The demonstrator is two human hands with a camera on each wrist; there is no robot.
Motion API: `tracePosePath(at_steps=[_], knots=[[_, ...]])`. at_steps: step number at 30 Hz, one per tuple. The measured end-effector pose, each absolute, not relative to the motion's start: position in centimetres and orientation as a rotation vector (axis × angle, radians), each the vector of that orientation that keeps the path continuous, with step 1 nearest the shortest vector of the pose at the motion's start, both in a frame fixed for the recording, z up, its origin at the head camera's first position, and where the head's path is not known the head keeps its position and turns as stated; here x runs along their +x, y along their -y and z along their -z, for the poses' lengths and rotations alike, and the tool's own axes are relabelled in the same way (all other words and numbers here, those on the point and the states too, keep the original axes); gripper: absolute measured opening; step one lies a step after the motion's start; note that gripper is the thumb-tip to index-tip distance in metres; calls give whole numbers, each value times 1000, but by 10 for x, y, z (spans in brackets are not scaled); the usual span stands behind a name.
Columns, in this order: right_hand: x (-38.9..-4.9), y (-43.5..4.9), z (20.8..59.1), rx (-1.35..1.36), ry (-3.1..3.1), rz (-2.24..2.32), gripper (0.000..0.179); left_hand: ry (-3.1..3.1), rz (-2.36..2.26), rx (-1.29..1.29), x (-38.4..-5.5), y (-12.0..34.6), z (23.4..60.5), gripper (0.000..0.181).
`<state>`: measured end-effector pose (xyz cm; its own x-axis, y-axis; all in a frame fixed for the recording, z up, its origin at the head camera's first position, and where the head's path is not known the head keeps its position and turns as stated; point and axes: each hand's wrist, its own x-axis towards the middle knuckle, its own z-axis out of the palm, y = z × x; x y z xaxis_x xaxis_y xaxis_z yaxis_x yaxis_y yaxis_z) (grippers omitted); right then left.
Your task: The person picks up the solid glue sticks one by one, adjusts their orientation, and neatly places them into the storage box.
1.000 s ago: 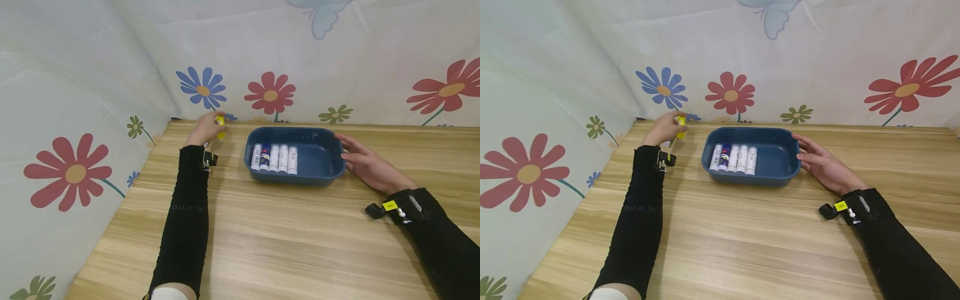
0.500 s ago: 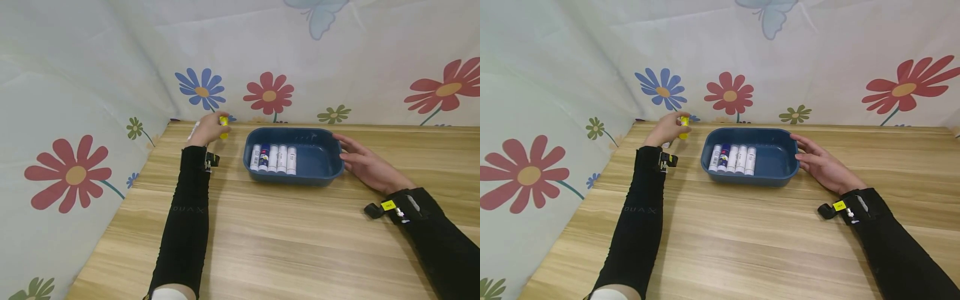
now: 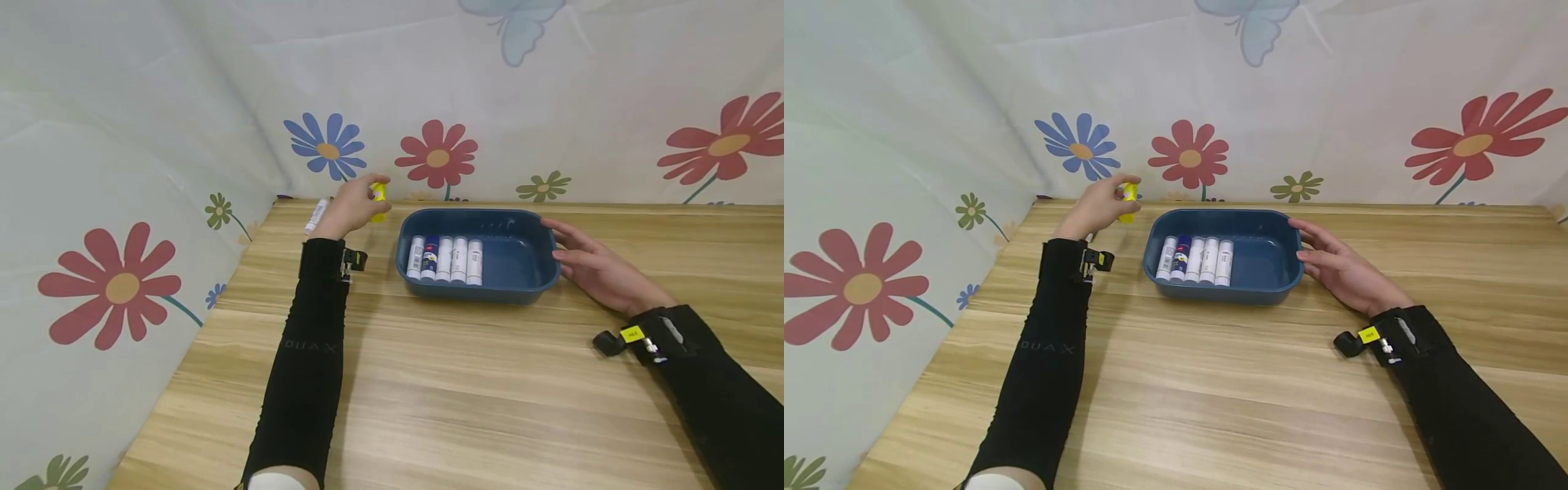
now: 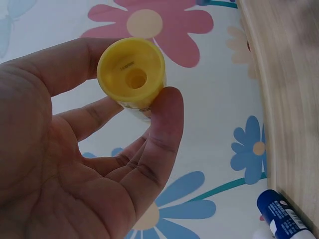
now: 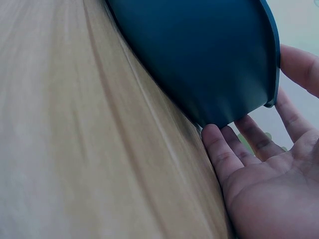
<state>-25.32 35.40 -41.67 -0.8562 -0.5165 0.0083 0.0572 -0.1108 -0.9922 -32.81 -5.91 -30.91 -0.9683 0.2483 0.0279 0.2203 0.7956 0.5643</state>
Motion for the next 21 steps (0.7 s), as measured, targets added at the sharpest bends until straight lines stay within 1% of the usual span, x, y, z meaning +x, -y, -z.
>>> tracePosePath(at_steps=[9,21], knots=[[-253,-354,416,-486,-1785,2020,60,-2888,-944,407,-326,47,307,54],[-254,-353,418,-512,-1757,2041,59,-2874,-942,445,-315,34,301,55]])
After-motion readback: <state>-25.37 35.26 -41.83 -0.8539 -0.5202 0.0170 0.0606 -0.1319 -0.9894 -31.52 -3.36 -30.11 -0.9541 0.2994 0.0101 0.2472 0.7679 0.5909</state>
